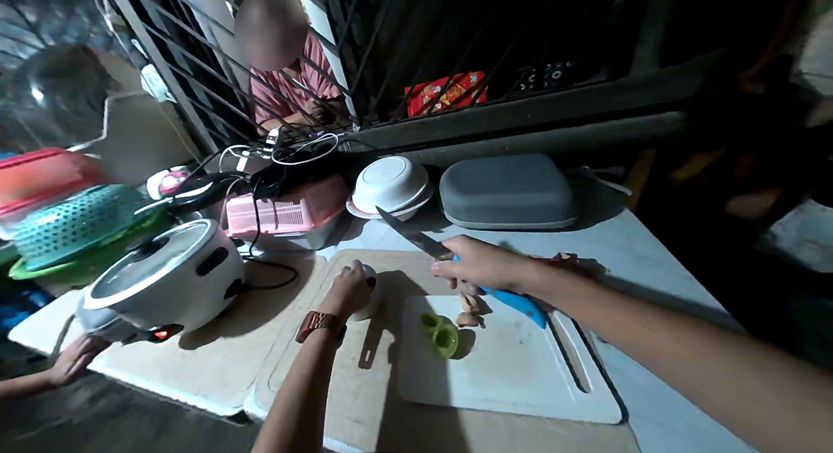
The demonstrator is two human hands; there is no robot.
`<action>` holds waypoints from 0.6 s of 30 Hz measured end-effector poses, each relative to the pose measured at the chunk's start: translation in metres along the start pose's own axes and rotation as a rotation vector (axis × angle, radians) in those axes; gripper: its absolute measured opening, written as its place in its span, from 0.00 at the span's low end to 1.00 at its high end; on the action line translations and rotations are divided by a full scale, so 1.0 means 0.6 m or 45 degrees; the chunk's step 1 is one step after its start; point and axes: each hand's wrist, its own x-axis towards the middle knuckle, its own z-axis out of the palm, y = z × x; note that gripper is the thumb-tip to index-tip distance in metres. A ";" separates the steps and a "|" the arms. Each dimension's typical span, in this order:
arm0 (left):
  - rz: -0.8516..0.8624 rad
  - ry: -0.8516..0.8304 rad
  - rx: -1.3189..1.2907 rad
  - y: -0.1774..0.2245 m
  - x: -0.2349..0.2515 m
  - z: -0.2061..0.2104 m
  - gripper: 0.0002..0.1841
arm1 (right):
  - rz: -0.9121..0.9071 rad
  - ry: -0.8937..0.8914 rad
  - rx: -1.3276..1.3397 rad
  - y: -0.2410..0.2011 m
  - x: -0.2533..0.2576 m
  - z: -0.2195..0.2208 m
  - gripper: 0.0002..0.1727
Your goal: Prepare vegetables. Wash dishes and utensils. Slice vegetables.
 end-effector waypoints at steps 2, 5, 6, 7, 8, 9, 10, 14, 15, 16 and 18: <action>0.030 -0.063 0.028 -0.001 0.001 -0.005 0.26 | 0.041 -0.019 -0.198 0.014 -0.017 -0.004 0.15; 0.102 -0.070 0.007 -0.016 0.001 -0.016 0.22 | 0.015 -0.006 -0.504 0.031 -0.038 0.005 0.20; 0.106 -0.011 -0.045 -0.023 -0.002 -0.018 0.21 | 0.018 -0.016 -0.593 0.034 -0.043 0.009 0.24; 0.096 0.055 -0.123 -0.030 -0.007 -0.022 0.20 | 0.026 -0.033 -0.658 0.034 -0.047 0.013 0.27; 0.082 0.132 -0.188 -0.038 -0.010 -0.024 0.19 | 0.022 -0.046 -0.695 0.036 -0.049 0.017 0.28; 0.060 0.207 -0.236 -0.044 -0.012 -0.026 0.17 | 0.015 -0.057 -0.713 0.038 -0.049 0.022 0.29; 0.032 0.292 -0.274 -0.046 -0.019 -0.028 0.15 | 0.005 -0.068 -0.716 0.042 -0.049 0.026 0.29; 0.010 0.589 -0.376 -0.030 -0.064 -0.027 0.11 | -0.015 -0.094 -0.719 0.047 -0.048 0.038 0.21; 0.054 0.626 -0.415 -0.023 -0.075 -0.022 0.11 | -0.009 -0.082 -0.716 0.048 -0.048 0.039 0.20; 0.115 0.618 -0.459 -0.014 -0.088 -0.015 0.11 | 0.001 -0.073 -0.709 0.049 -0.050 0.037 0.21; 0.251 0.490 -0.540 0.014 -0.116 0.001 0.13 | 0.012 -0.066 -0.692 0.054 -0.057 0.032 0.24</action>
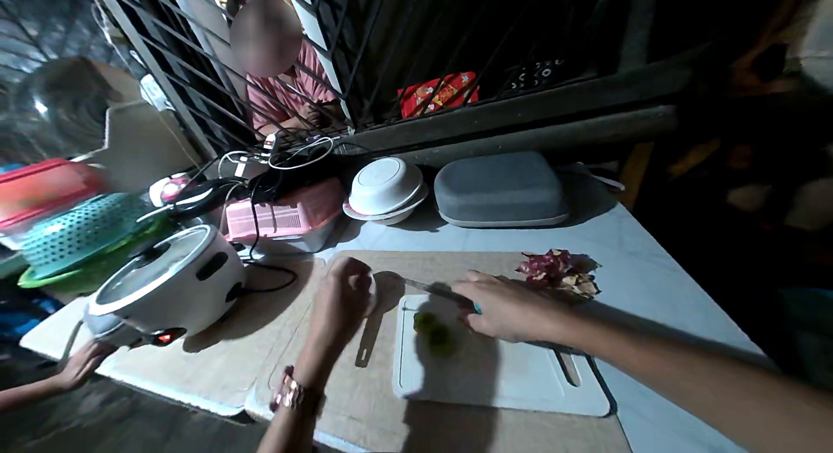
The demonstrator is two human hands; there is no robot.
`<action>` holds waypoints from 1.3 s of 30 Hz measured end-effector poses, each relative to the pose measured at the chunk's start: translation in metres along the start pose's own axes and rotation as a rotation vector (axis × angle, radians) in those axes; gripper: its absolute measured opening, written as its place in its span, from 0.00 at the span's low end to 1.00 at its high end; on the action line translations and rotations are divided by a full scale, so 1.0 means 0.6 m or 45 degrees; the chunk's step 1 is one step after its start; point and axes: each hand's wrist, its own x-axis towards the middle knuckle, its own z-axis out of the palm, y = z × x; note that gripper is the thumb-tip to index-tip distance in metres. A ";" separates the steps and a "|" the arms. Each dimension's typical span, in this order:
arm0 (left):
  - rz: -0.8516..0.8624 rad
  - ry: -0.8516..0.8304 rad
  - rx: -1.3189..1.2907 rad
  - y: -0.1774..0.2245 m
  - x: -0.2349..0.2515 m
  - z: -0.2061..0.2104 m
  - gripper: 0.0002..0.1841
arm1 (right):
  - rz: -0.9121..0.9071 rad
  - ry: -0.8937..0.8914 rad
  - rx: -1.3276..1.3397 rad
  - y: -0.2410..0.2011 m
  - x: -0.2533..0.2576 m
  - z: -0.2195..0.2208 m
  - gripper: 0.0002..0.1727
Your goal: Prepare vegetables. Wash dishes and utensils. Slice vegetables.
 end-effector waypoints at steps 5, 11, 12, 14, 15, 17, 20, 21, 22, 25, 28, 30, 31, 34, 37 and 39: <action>0.371 -0.305 -0.196 0.045 -0.061 0.101 0.13 | -0.021 0.015 0.037 0.029 -0.018 -0.003 0.22; 0.732 0.027 0.150 0.050 -0.097 0.211 0.10 | -0.054 0.036 0.206 0.051 -0.027 -0.007 0.21; 0.744 0.045 0.147 0.045 -0.095 0.211 0.10 | -0.054 0.041 0.267 0.054 -0.029 -0.008 0.21; 0.773 0.040 0.123 0.032 -0.089 0.198 0.10 | -0.034 0.049 0.346 0.056 -0.034 -0.012 0.21; 0.781 0.024 0.101 0.028 -0.086 0.184 0.11 | -0.017 0.064 0.388 0.057 -0.038 -0.014 0.20; 0.754 -0.010 0.054 0.024 -0.080 0.143 0.12 | 0.022 0.117 0.500 0.053 -0.044 -0.018 0.19; 0.569 0.032 0.145 0.016 -0.060 0.061 0.11 | 0.034 0.217 0.674 0.050 -0.057 -0.020 0.18; 0.480 0.060 0.183 0.016 -0.050 0.029 0.11 | 0.024 0.242 0.723 0.051 -0.060 -0.020 0.18; 0.392 0.078 0.223 0.013 -0.036 -0.003 0.12 | 0.010 0.259 0.760 0.052 -0.063 -0.019 0.17; 0.155 0.001 0.366 -0.007 0.020 -0.068 0.12 | -0.042 0.277 0.881 0.056 -0.071 -0.016 0.14; 0.065 -0.264 0.522 -0.028 0.074 -0.067 0.13 | -0.086 0.266 0.977 0.057 -0.078 -0.014 0.13; 0.034 -0.503 0.601 -0.036 0.104 -0.049 0.15 | -0.105 0.248 1.006 0.061 -0.079 -0.012 0.13; 0.010 -0.615 0.639 -0.037 0.116 -0.039 0.17 | -0.108 0.246 1.015 0.064 -0.079 -0.010 0.13; -0.047 -0.788 0.708 -0.035 0.139 -0.019 0.21 | -0.115 0.249 1.023 0.076 -0.078 -0.005 0.12; -0.116 -0.806 0.639 -0.039 0.142 -0.025 0.23 | -0.109 0.231 1.039 0.080 -0.078 -0.004 0.12; -0.199 -0.823 0.704 -0.035 0.138 -0.033 0.26 | -0.113 0.219 1.043 0.081 -0.078 -0.005 0.12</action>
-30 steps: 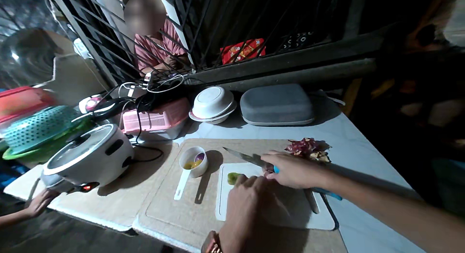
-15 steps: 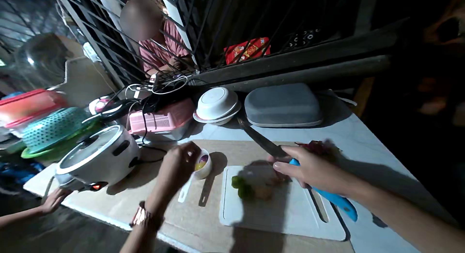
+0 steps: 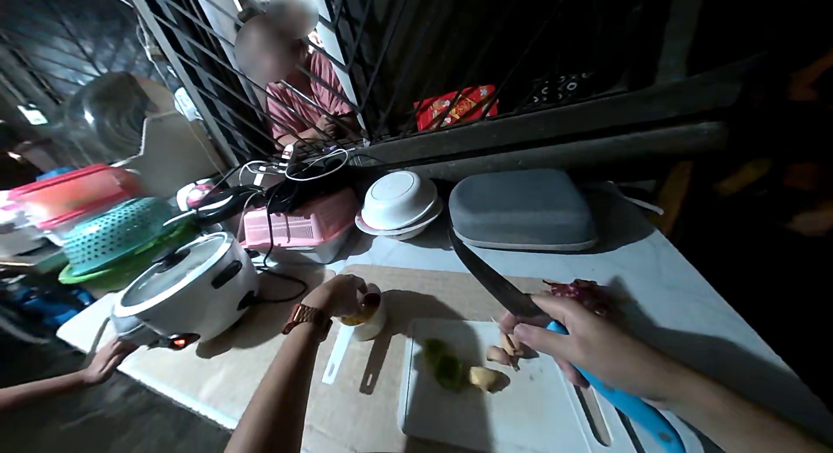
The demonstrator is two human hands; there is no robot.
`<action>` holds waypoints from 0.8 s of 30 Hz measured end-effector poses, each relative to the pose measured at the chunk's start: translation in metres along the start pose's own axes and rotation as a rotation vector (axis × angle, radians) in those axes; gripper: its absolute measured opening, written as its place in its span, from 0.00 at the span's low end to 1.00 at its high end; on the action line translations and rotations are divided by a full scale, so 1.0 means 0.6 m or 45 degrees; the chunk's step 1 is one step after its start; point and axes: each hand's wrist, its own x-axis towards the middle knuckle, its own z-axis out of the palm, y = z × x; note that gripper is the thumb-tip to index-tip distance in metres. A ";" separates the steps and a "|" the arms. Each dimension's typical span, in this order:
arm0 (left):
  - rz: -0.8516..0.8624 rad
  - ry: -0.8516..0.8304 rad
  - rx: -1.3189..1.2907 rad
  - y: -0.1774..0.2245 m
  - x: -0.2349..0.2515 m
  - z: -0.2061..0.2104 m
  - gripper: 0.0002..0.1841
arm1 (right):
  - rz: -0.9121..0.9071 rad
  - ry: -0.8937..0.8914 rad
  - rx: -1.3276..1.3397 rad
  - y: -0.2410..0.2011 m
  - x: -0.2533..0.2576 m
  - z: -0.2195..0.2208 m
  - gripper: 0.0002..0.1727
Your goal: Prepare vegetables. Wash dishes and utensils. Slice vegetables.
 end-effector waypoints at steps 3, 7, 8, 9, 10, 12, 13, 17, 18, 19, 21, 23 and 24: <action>-0.022 -0.013 0.206 0.009 -0.003 0.010 0.22 | -0.025 0.004 -0.019 0.004 0.001 0.000 0.12; -0.125 0.031 0.310 0.030 0.005 0.027 0.21 | -0.045 0.004 -0.018 0.008 -0.001 -0.001 0.12; -0.181 0.044 0.332 0.039 0.003 0.027 0.23 | -0.049 0.002 -0.015 0.008 -0.002 -0.003 0.12; -0.233 0.052 0.347 0.048 -0.002 0.027 0.23 | -0.047 0.000 -0.020 0.007 -0.004 -0.004 0.12; -0.263 0.062 0.351 0.054 -0.005 0.028 0.23 | -0.049 -0.001 -0.027 0.007 -0.004 -0.005 0.12; -0.267 0.083 0.324 0.052 -0.006 0.031 0.21 | -0.047 -0.006 -0.032 0.006 -0.005 -0.005 0.13; -0.249 0.094 0.313 0.045 -0.002 0.032 0.21 | -0.045 -0.007 -0.028 0.005 -0.005 -0.005 0.12; -0.177 0.180 0.201 0.023 -0.006 0.029 0.22 | -0.035 -0.013 -0.014 -0.001 -0.007 -0.005 0.11; -0.210 0.215 0.163 0.028 -0.016 0.025 0.22 | -0.039 -0.011 -0.014 -0.001 -0.007 -0.006 0.11; -0.249 0.247 0.145 0.032 -0.025 0.021 0.21 | -0.043 -0.010 -0.018 -0.002 -0.007 -0.006 0.11; -0.247 0.279 0.113 0.035 -0.035 0.016 0.18 | -0.048 -0.009 -0.023 -0.002 -0.006 -0.005 0.11; -0.072 0.266 -0.005 0.023 -0.030 0.018 0.18 | -0.068 0.002 -0.024 0.001 -0.004 -0.004 0.12; 0.014 0.239 -0.055 0.015 -0.024 0.020 0.18 | -0.072 0.005 -0.020 0.002 -0.003 -0.003 0.12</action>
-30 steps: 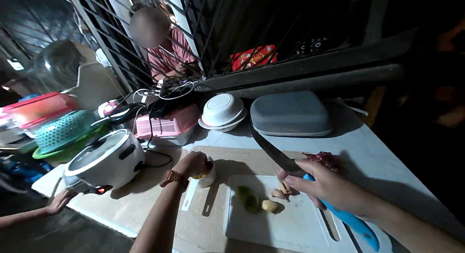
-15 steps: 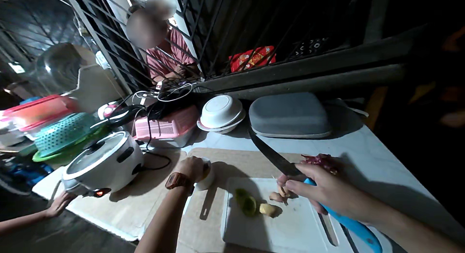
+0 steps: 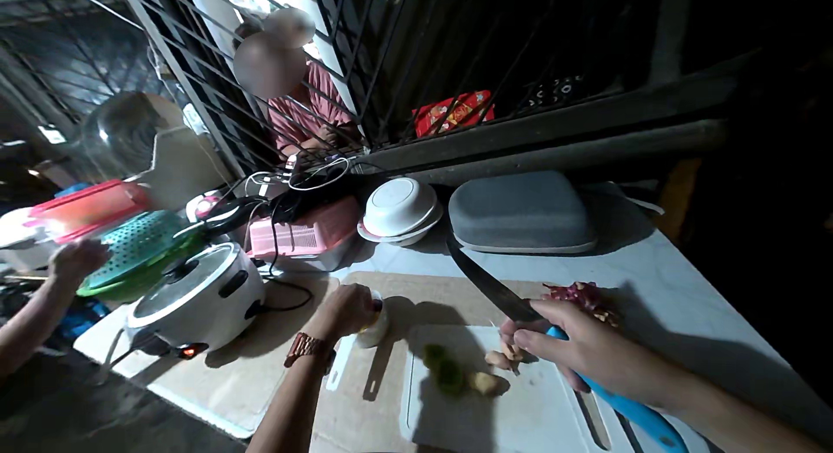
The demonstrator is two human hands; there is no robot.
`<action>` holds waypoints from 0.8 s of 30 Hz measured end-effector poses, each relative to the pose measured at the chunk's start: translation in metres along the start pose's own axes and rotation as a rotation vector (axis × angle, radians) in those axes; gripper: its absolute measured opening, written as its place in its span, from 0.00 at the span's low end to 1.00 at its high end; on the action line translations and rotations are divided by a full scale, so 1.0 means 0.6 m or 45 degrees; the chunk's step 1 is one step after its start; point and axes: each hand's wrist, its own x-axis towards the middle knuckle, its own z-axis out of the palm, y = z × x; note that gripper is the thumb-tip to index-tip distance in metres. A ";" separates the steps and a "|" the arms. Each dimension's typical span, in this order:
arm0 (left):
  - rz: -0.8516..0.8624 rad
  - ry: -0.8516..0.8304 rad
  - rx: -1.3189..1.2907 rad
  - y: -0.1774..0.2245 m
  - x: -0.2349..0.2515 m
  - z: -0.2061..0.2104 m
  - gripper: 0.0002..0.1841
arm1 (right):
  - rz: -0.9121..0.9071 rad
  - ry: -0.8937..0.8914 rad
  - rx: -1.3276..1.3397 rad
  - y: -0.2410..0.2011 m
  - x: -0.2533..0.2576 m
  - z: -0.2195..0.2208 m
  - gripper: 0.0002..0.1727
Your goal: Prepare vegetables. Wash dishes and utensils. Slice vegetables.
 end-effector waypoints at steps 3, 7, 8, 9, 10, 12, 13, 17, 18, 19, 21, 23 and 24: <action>0.026 -0.109 0.055 -0.004 0.010 0.002 0.19 | 0.001 0.014 0.012 0.003 0.001 -0.003 0.12; -0.060 -0.131 0.114 -0.003 0.019 0.005 0.22 | 0.002 0.046 0.004 -0.001 -0.001 -0.006 0.12; -0.063 -0.120 0.108 -0.005 0.022 0.009 0.21 | 0.003 0.047 -0.001 -0.002 -0.001 -0.005 0.12; -0.055 -0.108 0.090 -0.005 0.023 0.013 0.21 | -0.001 0.050 -0.012 -0.003 -0.002 -0.005 0.13; -0.048 -0.100 0.063 -0.006 0.024 0.014 0.21 | -0.002 0.054 -0.018 -0.002 -0.002 -0.005 0.13; -0.042 -0.087 -0.021 -0.009 0.020 0.015 0.21 | -0.004 0.056 -0.025 -0.001 -0.002 -0.004 0.12; -0.048 -0.074 -0.074 -0.011 0.018 0.015 0.21 | 0.000 0.057 -0.025 0.000 -0.003 -0.004 0.12; -0.102 -0.013 -0.120 -0.021 0.019 0.015 0.26 | 0.001 0.065 -0.032 0.001 0.000 -0.003 0.12; -0.121 -0.012 -0.078 -0.019 0.021 0.017 0.25 | -0.005 0.064 -0.037 0.002 0.001 -0.004 0.11; -0.143 -0.012 -0.036 -0.015 0.023 0.019 0.25 | -0.011 0.064 -0.039 0.003 0.001 -0.004 0.11; -0.168 0.007 0.015 -0.007 0.025 0.024 0.24 | -0.020 0.058 -0.040 0.005 0.001 -0.004 0.11; -0.158 0.024 0.031 0.000 0.023 0.025 0.22 | -0.016 0.049 -0.039 0.006 0.002 -0.005 0.11; -0.149 0.025 0.034 0.001 0.023 0.026 0.21 | -0.009 0.041 -0.043 0.006 0.003 -0.006 0.11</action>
